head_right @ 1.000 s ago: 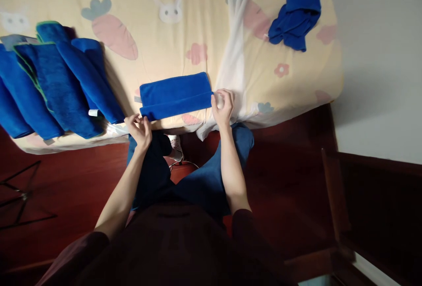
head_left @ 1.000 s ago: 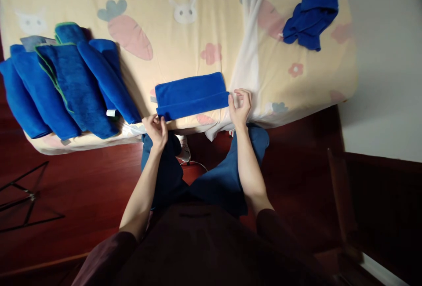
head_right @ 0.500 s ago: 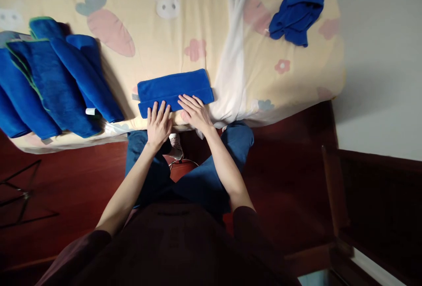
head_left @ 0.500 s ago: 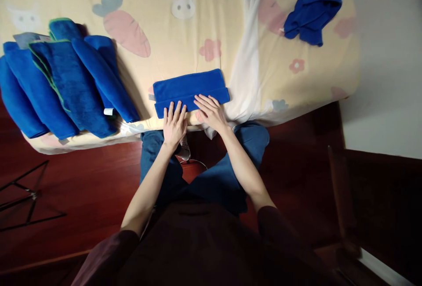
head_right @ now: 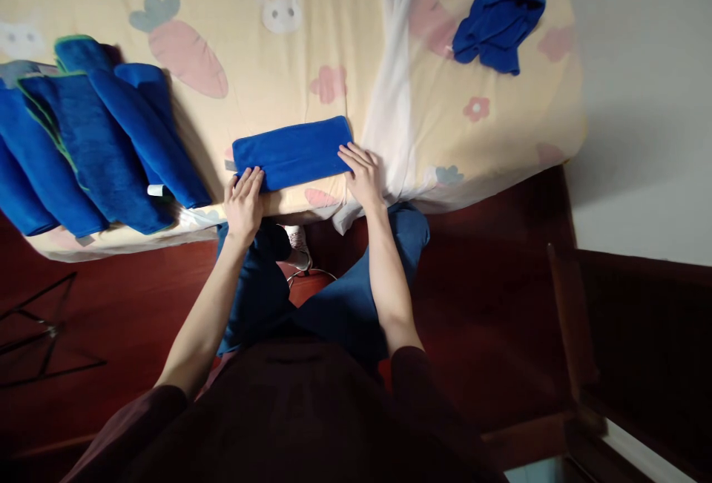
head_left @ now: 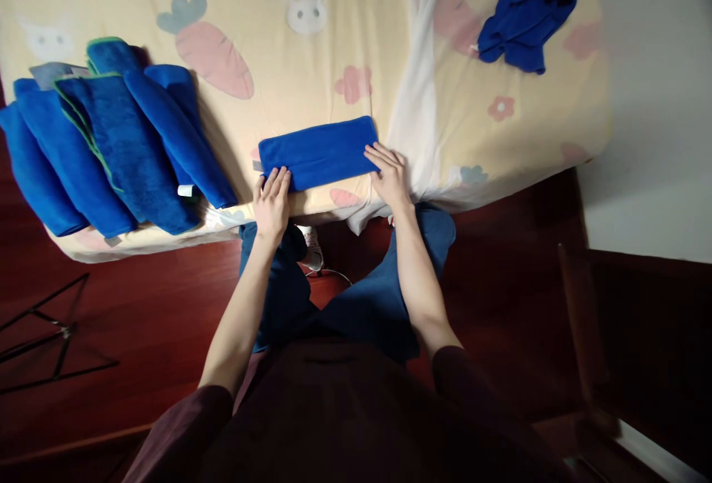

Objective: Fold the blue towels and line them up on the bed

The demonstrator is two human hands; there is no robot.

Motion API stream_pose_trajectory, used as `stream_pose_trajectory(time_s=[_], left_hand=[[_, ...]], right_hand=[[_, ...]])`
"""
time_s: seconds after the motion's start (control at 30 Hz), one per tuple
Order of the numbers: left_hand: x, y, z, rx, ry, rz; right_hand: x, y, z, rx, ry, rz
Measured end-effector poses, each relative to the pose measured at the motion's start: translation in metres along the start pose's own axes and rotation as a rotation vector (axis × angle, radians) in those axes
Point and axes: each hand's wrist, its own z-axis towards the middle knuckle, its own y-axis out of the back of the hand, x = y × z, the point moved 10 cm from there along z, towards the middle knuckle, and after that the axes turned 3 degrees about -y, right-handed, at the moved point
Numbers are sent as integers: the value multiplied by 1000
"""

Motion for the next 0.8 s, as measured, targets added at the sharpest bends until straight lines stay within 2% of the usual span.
stream_pose_trajectory(time_s=[0.2, 0.37, 0.57, 0.7, 0.8], left_hand=[[-2, 19, -13, -28, 54, 21], [11, 19, -31, -30, 111, -50], [27, 24, -35, -132, 22, -215], [41, 23, -36, -167, 148, -221], [52, 24, -36, -248, 275, -273]], right_hand=[[-17, 21, -6, -62, -30, 200], [-27, 25, -12, -29, -73, 360], [-31, 25, -7, -39, -106, 367], [-43, 18, -2, -32, -186, 294], [-48, 11, 6, -46, -230, 238]])
